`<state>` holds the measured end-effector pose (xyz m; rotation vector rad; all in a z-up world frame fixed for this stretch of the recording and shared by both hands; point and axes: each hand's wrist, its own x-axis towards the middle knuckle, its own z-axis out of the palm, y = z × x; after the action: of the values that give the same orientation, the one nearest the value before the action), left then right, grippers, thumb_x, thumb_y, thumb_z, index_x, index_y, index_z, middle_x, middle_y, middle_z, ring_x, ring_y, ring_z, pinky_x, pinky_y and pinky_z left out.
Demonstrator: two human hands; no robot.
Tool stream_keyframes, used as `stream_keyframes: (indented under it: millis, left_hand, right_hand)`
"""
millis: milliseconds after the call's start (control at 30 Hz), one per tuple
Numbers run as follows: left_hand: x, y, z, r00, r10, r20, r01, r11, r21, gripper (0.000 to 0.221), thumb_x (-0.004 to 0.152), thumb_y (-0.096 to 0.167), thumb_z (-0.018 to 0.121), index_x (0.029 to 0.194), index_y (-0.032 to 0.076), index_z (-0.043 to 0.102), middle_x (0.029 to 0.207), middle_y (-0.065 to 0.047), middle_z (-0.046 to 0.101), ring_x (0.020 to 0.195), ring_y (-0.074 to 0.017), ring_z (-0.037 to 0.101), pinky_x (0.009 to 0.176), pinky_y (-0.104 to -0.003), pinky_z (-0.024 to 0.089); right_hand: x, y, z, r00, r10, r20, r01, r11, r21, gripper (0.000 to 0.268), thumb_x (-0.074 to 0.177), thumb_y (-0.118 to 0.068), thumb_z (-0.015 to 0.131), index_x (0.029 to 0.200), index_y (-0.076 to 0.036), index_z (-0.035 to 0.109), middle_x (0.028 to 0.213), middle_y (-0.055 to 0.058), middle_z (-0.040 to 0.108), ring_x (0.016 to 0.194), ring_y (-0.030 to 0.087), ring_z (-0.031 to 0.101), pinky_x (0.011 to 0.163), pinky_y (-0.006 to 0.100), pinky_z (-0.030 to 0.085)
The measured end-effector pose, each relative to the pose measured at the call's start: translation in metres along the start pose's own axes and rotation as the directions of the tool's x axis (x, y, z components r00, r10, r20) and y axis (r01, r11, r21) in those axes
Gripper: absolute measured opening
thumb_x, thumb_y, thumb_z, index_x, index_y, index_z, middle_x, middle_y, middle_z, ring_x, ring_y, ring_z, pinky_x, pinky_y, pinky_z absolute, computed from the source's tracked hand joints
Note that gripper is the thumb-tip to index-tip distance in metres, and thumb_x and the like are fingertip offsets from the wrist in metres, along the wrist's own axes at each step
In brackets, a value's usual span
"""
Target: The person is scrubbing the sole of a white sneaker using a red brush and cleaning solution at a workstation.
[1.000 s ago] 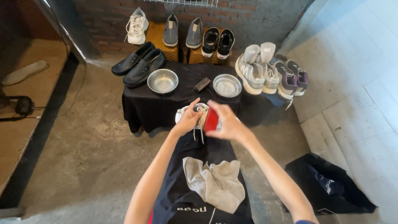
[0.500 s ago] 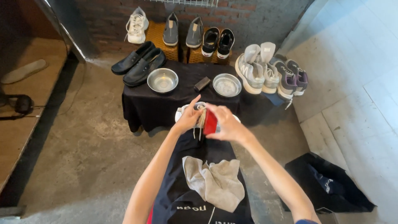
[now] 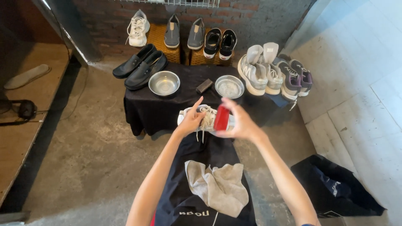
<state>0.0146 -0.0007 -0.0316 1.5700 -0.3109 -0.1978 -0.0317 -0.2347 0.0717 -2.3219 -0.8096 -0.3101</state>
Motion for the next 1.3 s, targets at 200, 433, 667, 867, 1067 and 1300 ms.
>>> stream_keyframes:
  millis: [200, 433, 667, 867, 1067, 1300]
  left_hand:
    - [0.011, 0.01, -0.008, 0.992, -0.128, 0.019, 0.128, 0.992, 0.014, 0.066, 0.101, 0.014, 0.059, 0.159, 0.032, 0.034, 0.083, -0.01, 0.072, 0.068, -0.0126, 0.062, 0.068, -0.027, 0.054]
    - [0.008, 0.028, -0.006, 0.982, -0.188, -0.031, 0.189, 0.981, 0.032, 0.064, 0.1, 0.015, 0.059, 0.157, 0.033, 0.037, 0.082, -0.01, 0.073, 0.068, -0.0134, 0.063, 0.069, -0.027, 0.055]
    - [0.017, 0.024, -0.001, 0.96, -0.223, -0.17, 0.198, 0.969, -0.151, 0.059, 0.1, 0.01, 0.055, 0.155, 0.028, 0.041, 0.074, -0.008, 0.067, 0.059, -0.0118, 0.057, 0.059, -0.022, 0.053]
    - [0.014, 0.039, 0.004, 0.953, -0.232, -0.197, 0.206, 0.968, -0.142, 0.057, 0.101, 0.008, 0.052, 0.153, 0.029, 0.045, 0.066, -0.005, 0.062, 0.054, -0.0105, 0.055, 0.055, -0.021, 0.052]
    - [0.014, 0.041, 0.002, 0.957, -0.229, -0.18, 0.205, 0.969, -0.141, 0.056, 0.1, 0.007, 0.053, 0.151, 0.032, 0.049, 0.061, -0.005, 0.06, 0.051, -0.0109, 0.056, 0.054, -0.021, 0.053]
    - [0.013, 0.046, 0.002, 0.959, -0.244, -0.146, 0.22, 0.962, -0.161, 0.055, 0.102, 0.007, 0.052, 0.152, 0.03, 0.047, 0.066, -0.006, 0.061, 0.055, -0.0099, 0.055, 0.058, -0.021, 0.053]
  right_hand:
    - [0.056, 0.076, -0.038, 0.78, 0.617, -0.099, -0.598, 0.783, 0.168, 0.122, 0.064, -0.058, 0.096, 0.159, -0.018, 0.031, 0.145, 0.017, 0.055, 0.135, 0.031, 0.054, 0.118, 0.042, 0.039]
    - [0.085, 0.168, -0.001, 0.61, 0.792, -0.029, -0.791, 0.611, 0.025, 0.118, 0.062, -0.07, 0.09, 0.156, -0.021, 0.037, 0.147, 0.017, 0.055, 0.138, 0.031, 0.053, 0.118, 0.043, 0.039]
    - [0.115, 0.222, 0.046, 0.656, 0.75, -0.087, -0.745, 0.624, -0.235, 0.11, 0.063, -0.067, 0.088, 0.147, -0.013, 0.045, 0.133, 0.023, 0.064, 0.126, 0.04, 0.061, 0.109, 0.048, 0.047]
    - [0.137, 0.254, 0.074, 0.675, 0.735, -0.067, -0.698, 0.606, -0.383, 0.108, 0.061, -0.065, 0.088, 0.145, -0.012, 0.046, 0.129, 0.021, 0.066, 0.122, 0.041, 0.063, 0.106, 0.048, 0.047]
    - [0.14, 0.27, 0.092, 0.684, 0.729, -0.025, -0.644, 0.587, -0.491, 0.115, 0.056, -0.073, 0.086, 0.145, -0.012, 0.044, 0.129, 0.026, 0.065, 0.126, 0.043, 0.06, 0.11, 0.046, 0.043]
    - [0.161, 0.237, 0.048, 0.696, 0.688, -0.207, -0.718, 0.654, -0.238, 0.11, 0.064, -0.075, 0.084, 0.145, -0.012, 0.046, 0.126, 0.026, 0.065, 0.119, 0.045, 0.062, 0.104, 0.05, 0.047]
